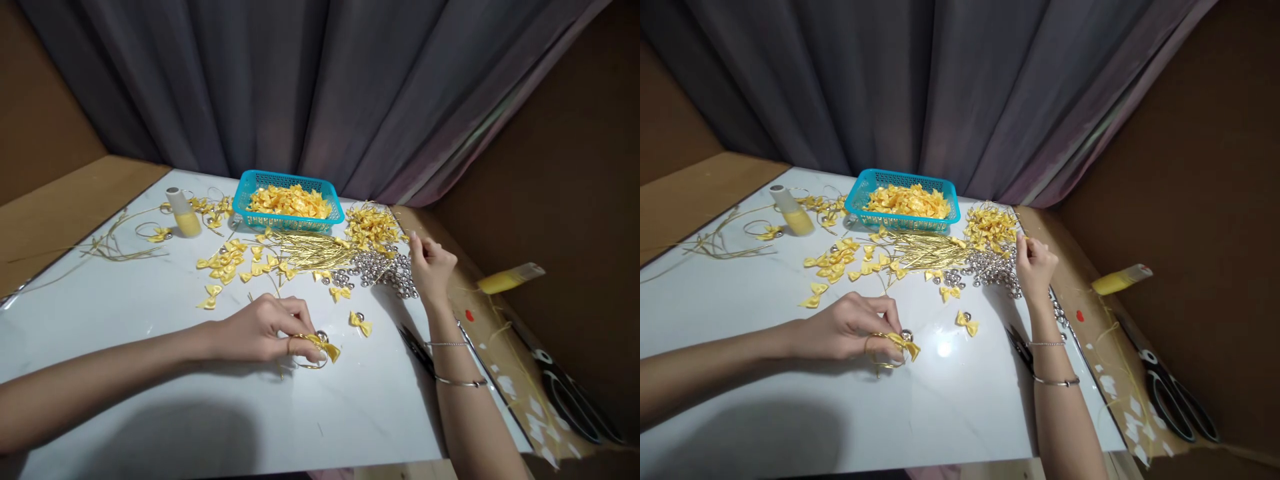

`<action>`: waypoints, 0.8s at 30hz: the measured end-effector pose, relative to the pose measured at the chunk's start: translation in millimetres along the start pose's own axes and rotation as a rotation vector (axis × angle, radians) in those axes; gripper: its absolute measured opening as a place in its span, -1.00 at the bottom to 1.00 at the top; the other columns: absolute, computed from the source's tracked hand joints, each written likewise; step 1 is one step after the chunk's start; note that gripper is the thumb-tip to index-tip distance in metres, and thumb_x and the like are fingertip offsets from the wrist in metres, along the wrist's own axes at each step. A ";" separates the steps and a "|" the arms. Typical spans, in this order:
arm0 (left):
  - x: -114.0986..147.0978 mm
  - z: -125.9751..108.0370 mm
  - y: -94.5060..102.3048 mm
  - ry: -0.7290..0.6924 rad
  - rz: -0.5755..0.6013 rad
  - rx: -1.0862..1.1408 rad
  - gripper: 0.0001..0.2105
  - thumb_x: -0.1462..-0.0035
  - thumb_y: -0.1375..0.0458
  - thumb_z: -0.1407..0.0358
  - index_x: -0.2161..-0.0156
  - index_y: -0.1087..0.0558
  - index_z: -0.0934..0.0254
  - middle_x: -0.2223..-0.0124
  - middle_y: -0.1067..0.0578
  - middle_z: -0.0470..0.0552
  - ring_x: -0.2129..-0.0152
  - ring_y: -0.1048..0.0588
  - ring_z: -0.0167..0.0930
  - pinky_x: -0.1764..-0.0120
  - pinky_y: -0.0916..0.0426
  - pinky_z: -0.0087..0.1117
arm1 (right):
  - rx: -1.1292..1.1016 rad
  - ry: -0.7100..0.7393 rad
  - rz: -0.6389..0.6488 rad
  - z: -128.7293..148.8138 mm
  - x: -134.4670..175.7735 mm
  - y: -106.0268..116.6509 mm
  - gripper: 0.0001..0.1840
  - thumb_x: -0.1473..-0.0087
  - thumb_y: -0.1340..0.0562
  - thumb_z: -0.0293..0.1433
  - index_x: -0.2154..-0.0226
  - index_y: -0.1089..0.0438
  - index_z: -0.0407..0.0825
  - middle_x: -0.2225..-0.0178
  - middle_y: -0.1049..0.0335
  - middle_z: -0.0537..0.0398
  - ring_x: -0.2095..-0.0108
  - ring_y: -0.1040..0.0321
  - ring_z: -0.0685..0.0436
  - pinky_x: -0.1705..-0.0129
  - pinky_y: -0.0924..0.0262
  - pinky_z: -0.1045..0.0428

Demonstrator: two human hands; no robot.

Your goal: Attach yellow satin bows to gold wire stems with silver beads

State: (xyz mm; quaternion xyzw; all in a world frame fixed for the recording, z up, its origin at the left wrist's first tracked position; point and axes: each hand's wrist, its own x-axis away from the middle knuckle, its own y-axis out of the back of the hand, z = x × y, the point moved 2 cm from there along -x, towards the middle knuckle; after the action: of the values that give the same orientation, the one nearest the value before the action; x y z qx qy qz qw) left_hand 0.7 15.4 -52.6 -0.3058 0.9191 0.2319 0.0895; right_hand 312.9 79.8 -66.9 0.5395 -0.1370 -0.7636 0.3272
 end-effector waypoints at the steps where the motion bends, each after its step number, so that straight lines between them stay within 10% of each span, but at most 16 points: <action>1: 0.1 -0.9 -0.1 -0.013 -0.005 -0.002 -0.88 -0.09 -0.20 0.41 0.35 -0.59 0.40 0.44 -0.52 0.07 0.48 -0.46 -0.48 0.43 -0.38 -0.51 | -0.005 -0.001 0.001 1.1 0.0 0.2 -0.53 -0.12 -0.06 -0.22 0.73 0.00 0.00 0.74 0.04 0.26 0.67 0.08 0.05 0.51 0.08 0.07; 24: -1.0 -12.5 0.0 -0.243 -0.063 -0.195 -0.82 -0.14 -0.14 0.40 0.44 -0.53 0.42 0.49 -0.51 0.10 0.48 -0.48 -0.43 0.35 -0.40 -0.39 | -0.036 -0.116 0.177 4.6 1.8 -3.7 -0.51 -0.10 -0.04 -0.13 0.73 -0.09 -0.02 0.74 0.06 0.23 0.66 0.05 0.04 0.58 0.16 0.09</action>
State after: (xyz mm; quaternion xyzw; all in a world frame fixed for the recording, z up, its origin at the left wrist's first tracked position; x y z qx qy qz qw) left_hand 1.2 9.9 -41.3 -0.3114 0.8646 0.3524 0.1769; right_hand 307.0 80.7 -68.6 0.4740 -0.1891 -0.7641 0.3947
